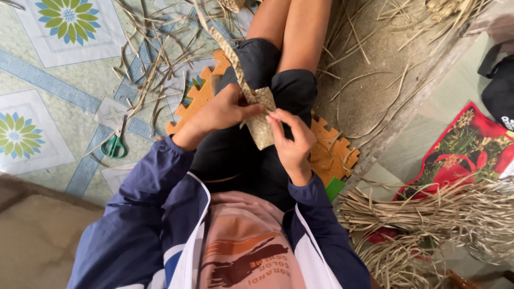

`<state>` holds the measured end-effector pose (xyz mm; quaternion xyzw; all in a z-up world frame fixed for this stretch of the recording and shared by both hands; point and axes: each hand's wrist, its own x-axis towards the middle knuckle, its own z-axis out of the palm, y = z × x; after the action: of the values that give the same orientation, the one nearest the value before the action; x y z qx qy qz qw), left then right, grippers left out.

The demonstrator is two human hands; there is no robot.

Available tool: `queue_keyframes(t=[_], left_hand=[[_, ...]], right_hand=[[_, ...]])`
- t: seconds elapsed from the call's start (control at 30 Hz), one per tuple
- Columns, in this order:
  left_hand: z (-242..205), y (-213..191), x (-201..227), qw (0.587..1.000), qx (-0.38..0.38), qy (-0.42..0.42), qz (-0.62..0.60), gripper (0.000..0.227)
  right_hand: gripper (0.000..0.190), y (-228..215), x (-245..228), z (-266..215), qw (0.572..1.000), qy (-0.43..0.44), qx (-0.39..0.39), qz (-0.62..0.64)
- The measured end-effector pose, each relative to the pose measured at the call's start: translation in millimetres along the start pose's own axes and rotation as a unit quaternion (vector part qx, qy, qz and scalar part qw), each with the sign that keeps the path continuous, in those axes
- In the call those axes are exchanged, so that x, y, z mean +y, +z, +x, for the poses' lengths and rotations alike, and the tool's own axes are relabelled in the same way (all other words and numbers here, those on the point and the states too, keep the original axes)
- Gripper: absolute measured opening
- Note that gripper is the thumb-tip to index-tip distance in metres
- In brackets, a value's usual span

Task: Weaving a small pouch or container using dried plant fibers while sitting on the floor.

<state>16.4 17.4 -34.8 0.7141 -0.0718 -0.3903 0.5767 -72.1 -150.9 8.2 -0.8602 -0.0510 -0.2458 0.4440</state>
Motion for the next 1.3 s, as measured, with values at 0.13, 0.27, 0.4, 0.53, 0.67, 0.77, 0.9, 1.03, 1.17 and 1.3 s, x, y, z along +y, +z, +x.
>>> queue_keyframes(t=[0.13, 0.27, 0.4, 0.53, 0.67, 0.77, 0.9, 1.03, 1.17, 1.3], left_hand=[[-10.6, -9.3, -2.0, 0.996, 0.056, 0.014, 0.066, 0.054], [-30.5, -6.2, 1.7, 0.915, 0.287, 0.132, 0.249, 0.048], [-45.0, 17.0, 0.1, 0.902, 0.225, 0.222, 0.295, 0.015], [-30.8, 37.4, -20.3, 0.895, 0.187, 0.256, 0.313, 0.017], [-23.8, 37.0, -21.5, 0.875, 0.178, 0.289, 0.346, 0.003], [-29.8, 29.4, -4.7, 0.860, 0.171, 0.324, 0.355, 0.009], [-29.2, 19.8, -5.3, 0.872, 0.160, 0.327, 0.327, 0.009], [-26.1, 21.3, -14.3, 0.864, 0.202, 0.315, 0.336, 0.006], [-20.5, 19.0, -16.8, 0.774, 0.256, 0.343, 0.467, 0.008], [-11.8, 26.8, -25.1, 0.805, 0.260, 0.267, 0.462, 0.014]], right_hand=[[0.016, -4.8, 5.2, -3.7, 0.999, -0.012, -0.011, -0.030], [0.015, -6.7, 17.4, -8.6, 0.999, 0.031, 0.015, 0.003], [0.018, -1.2, 11.4, -7.1, 0.999, 0.042, 0.010, 0.018], [0.017, 0.4, -1.4, -7.4, 0.999, 0.046, -0.007, 0.018], [0.024, -8.8, 1.9, -2.8, 0.996, 0.052, -0.048, 0.058], [0.032, -10.7, 3.0, 3.9, 0.991, 0.051, -0.111, 0.062], [0.031, -6.0, 14.9, 2.2, 0.984, 0.058, -0.163, 0.044], [0.029, -0.9, 26.7, 1.6, 0.980, 0.080, -0.177, 0.035], [0.032, 1.8, 35.9, 8.3, 0.981, 0.065, -0.183, 0.014], [0.033, 0.9, 35.2, 27.5, 0.970, 0.012, -0.241, 0.017]])
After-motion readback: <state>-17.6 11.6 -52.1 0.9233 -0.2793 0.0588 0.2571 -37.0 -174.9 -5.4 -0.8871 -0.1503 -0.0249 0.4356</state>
